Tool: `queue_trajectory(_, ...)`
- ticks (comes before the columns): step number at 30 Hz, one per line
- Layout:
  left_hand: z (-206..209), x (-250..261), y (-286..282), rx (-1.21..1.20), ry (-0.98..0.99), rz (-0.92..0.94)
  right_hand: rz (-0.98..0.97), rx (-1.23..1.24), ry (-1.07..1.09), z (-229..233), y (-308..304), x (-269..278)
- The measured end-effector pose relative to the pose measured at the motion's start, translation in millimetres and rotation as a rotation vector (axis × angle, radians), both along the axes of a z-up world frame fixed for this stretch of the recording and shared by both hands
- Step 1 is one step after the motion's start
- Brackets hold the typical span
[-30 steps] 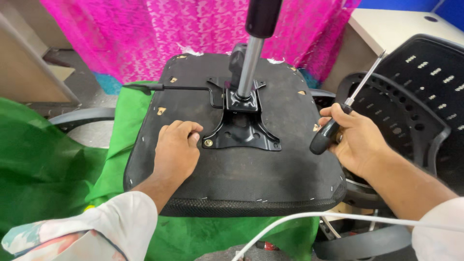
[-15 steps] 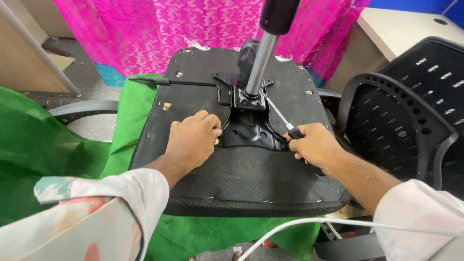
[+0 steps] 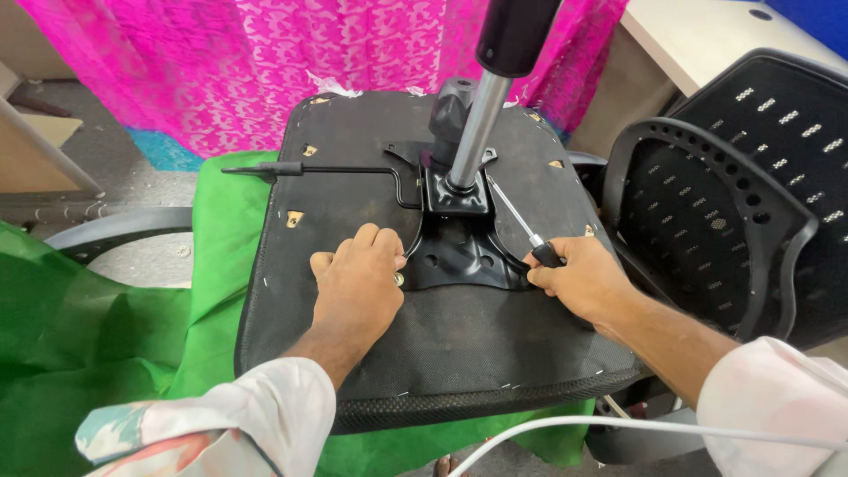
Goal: The person uses a screwdriver to tighten screws on a metal chair base attached to an upside-down chair seat. The person secures the base to the seat by tightening multiple screws in sequence.
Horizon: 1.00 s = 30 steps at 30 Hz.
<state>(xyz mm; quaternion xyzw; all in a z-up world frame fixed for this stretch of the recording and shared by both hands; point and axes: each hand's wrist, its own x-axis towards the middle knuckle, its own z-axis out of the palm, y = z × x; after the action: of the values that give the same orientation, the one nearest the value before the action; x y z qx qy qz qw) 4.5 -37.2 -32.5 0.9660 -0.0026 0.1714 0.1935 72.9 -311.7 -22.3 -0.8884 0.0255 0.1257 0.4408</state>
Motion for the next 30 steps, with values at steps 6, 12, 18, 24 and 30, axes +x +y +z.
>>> queue_trajectory(6,5,0,2,-0.049,0.009,-0.034,0.009,-0.332,-0.178,6,10,-8)
queue_trajectory(12,6,0,1,-0.067,0.085,-0.021,0.032,-0.416,-0.249,10,19,-6)
queue_trajectory(18,7,-1,2,-0.05,0.03,-0.049,0.0,-0.256,-0.078,19,27,-1)
queue_trajectory(24,6,0,2,-0.004,-0.002,-0.049,0.03,-0.238,-0.045,22,24,2)
queue_trajectory(30,6,-2,3,-0.041,-0.039,-0.061,0.054,-0.247,-0.085,20,22,0)
